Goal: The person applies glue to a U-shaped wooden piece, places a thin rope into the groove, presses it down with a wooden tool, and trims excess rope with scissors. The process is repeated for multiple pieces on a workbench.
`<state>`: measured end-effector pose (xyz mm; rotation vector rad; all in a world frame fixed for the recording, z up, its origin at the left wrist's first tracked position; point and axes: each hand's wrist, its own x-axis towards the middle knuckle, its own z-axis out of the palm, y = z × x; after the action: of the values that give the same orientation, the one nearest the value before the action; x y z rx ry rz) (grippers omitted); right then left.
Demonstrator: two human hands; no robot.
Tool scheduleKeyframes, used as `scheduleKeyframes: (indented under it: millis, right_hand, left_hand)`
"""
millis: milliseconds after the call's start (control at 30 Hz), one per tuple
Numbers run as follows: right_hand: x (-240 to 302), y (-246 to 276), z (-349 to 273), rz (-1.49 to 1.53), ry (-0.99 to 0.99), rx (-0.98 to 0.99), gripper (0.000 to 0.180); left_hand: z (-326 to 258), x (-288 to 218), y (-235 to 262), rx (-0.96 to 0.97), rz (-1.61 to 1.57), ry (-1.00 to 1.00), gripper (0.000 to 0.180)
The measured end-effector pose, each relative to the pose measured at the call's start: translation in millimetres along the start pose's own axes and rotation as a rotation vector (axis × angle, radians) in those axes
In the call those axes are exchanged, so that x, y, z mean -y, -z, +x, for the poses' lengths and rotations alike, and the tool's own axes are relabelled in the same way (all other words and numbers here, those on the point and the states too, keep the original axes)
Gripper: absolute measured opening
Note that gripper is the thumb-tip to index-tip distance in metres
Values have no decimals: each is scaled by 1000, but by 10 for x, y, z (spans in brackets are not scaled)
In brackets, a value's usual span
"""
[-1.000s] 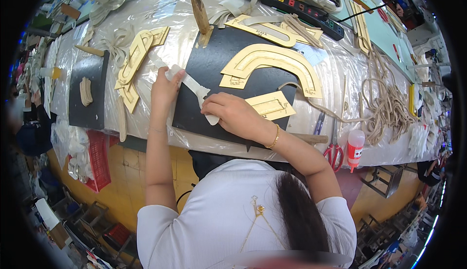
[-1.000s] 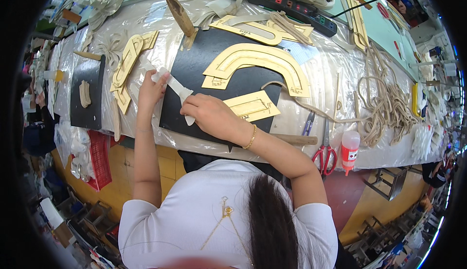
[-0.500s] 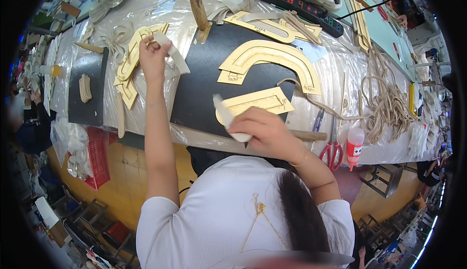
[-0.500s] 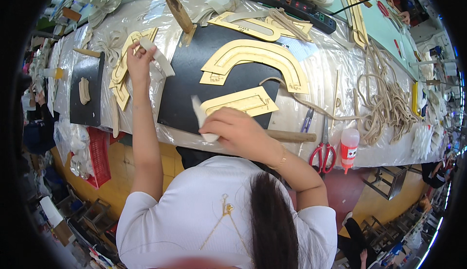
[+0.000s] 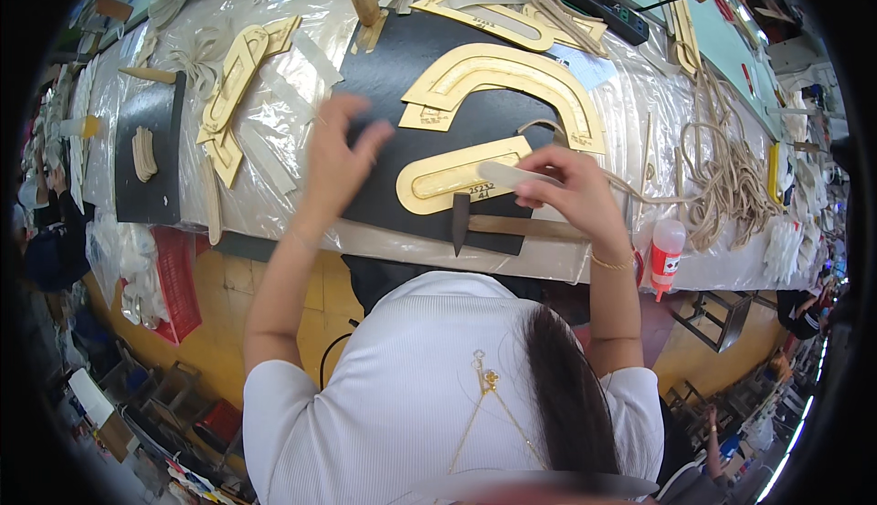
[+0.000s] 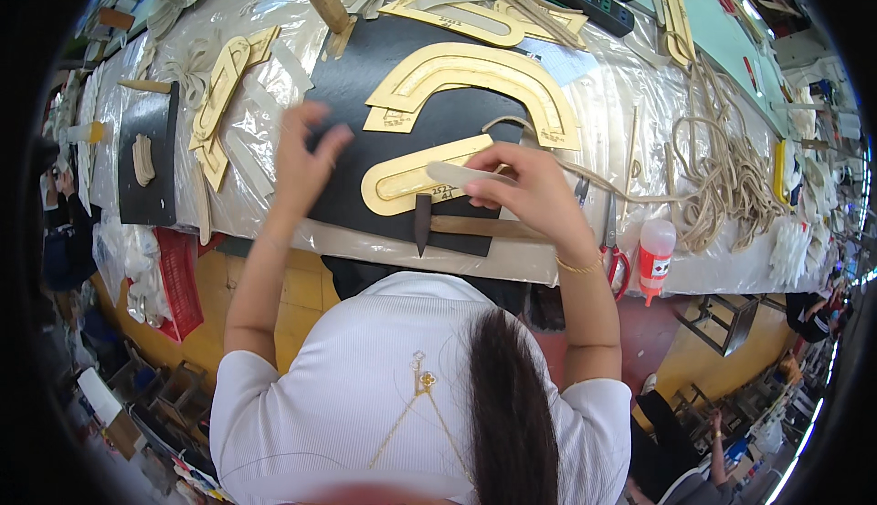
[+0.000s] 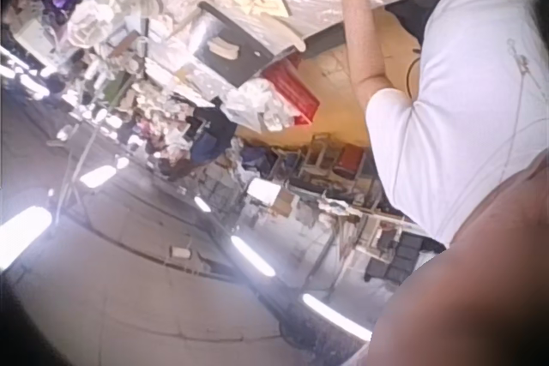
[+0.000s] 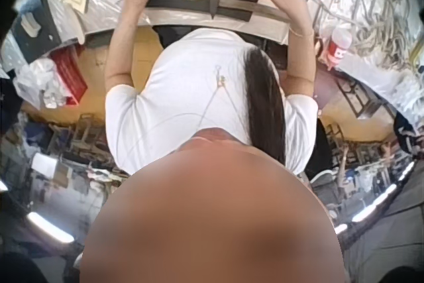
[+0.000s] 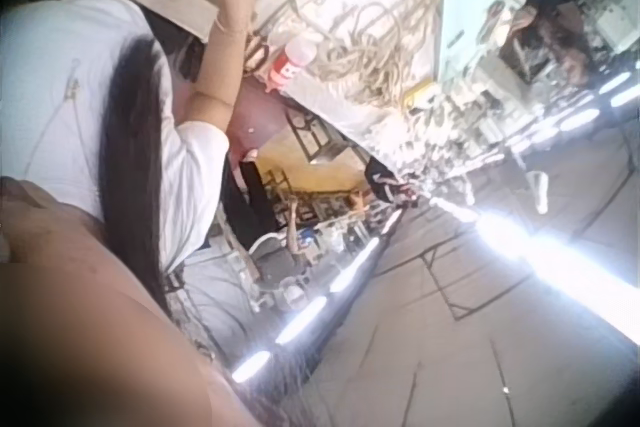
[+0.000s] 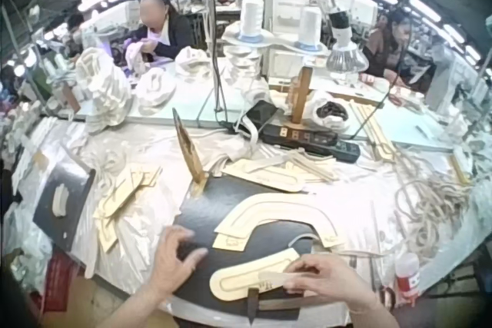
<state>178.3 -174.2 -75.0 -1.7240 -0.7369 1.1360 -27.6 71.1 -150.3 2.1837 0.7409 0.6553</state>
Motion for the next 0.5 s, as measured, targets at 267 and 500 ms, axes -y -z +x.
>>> scheduleKeyframes:
  millis: [267, 500]
  right_hand:
    - [34, -438, 685, -225, -150, 331, 17]
    - [69, -558, 783, -313, -182, 321, 16]
  left_hand:
    - [-833, -162, -191, 148, 199, -307, 48]
    - [-828, -151, -203, 125, 166, -309, 44]
